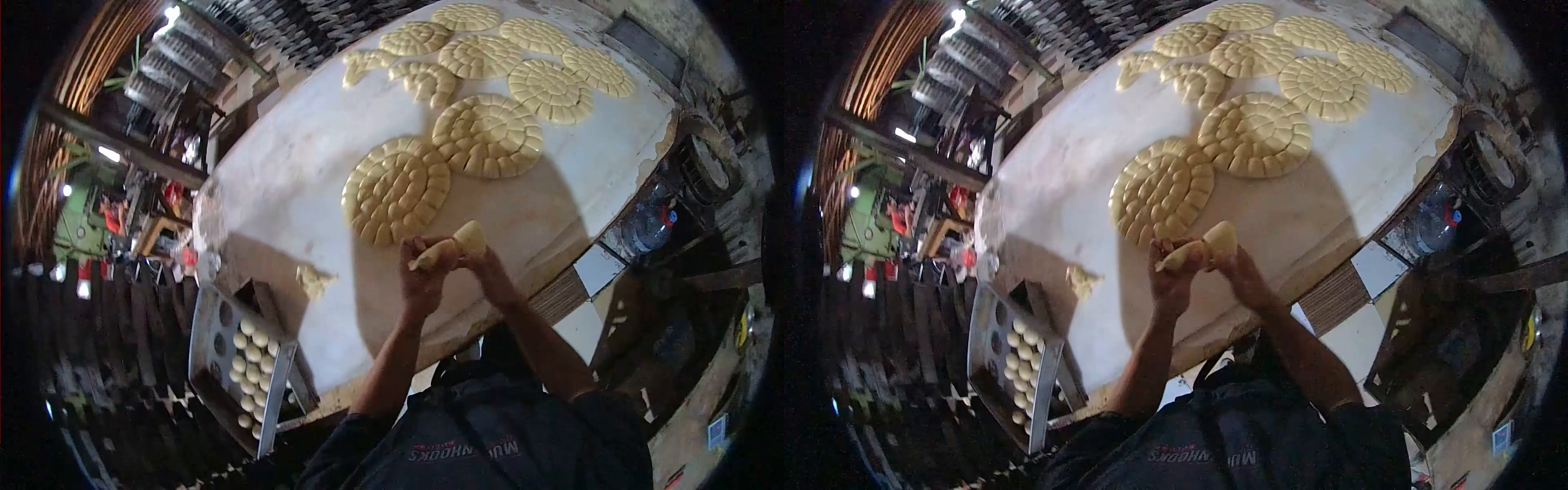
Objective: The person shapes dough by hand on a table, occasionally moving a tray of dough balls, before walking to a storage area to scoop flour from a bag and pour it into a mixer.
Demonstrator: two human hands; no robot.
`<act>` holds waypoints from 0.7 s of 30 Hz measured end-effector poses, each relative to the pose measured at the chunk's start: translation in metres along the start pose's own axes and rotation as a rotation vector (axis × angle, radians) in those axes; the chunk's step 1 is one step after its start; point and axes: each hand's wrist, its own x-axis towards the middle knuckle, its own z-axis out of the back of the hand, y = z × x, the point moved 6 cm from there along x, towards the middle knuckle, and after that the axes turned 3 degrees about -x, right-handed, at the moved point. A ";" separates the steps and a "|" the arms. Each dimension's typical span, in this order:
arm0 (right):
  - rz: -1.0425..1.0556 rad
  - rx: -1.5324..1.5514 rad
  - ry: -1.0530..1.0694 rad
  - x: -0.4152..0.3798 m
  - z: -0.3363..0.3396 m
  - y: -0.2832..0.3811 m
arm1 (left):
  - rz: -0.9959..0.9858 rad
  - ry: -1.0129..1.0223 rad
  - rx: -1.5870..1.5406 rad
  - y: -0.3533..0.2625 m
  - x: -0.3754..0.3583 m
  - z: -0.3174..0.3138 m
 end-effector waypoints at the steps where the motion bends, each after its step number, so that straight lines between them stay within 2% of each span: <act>1: 0.092 -0.014 -0.082 -0.010 -0.030 0.010 | -0.009 -0.051 -0.023 -0.010 -0.019 0.006; 2: 0.178 -0.027 -0.161 -0.025 -0.048 0.021 | -0.012 -0.076 -0.040 -0.020 -0.034 0.020; 5: 0.025 -0.036 -0.163 -0.036 -0.077 0.031 | -0.008 -0.285 0.109 -0.044 -0.074 0.093; 7: -0.075 0.022 -0.356 -0.034 -0.053 0.023 | -0.092 -0.434 0.164 -0.044 -0.096 0.154; 8: -0.042 0.012 -0.392 -0.029 -0.036 0.026 | -0.137 -0.508 0.176 -0.041 -0.109 0.180; 9: -0.008 0.004 -0.432 -0.028 -0.013 0.028 | -0.015 -0.698 0.168 -0.027 -0.125 0.204; 10: 0.035 -0.072 -0.492 -0.030 0.012 0.021 | -0.008 -0.717 0.160 -0.003 -0.147 0.224; 12: 0.086 -0.151 -0.535 -0.028 0.077 -0.013 | -0.075 -0.375 0.849 0.038 -0.183 0.229; 13: 0.076 -0.436 -0.394 -0.027 0.107 -0.032 | 0.179 -0.276 0.678 0.032 -0.180 0.214; 14: 0.066 -0.716 -0.248 -0.023 0.120 -0.043 | 0.174 -0.291 0.675 0.010 -0.168 0.208; 15: 0.067 -0.718 -0.234 -0.017 0.123 -0.034 | 0.021 -0.050 1.098 -0.017 -0.152 0.193; 16: 0.307 -1.196 -0.041 -0.012 0.109 -0.013 | -0.133 0.217 1.507 -0.023 -0.142 0.181; 17: 0.559 -1.651 0.174 -0.009 0.092 -0.002 | 0.014 0.104 1.500 -0.020 -0.124 0.197; 18: 0.551 -1.637 0.179 0.011 0.092 0.002 | 0.027 0.107 1.510 -0.012 -0.099 0.199; 20: 0.500 -1.477 0.039 0.059 0.086 0.005 | -0.054 -0.207 1.400 -0.009 -0.054 0.209; 21: 0.442 -1.379 0.042 0.075 0.074 0.001 | -0.038 -0.184 1.412 0.000 -0.038 0.196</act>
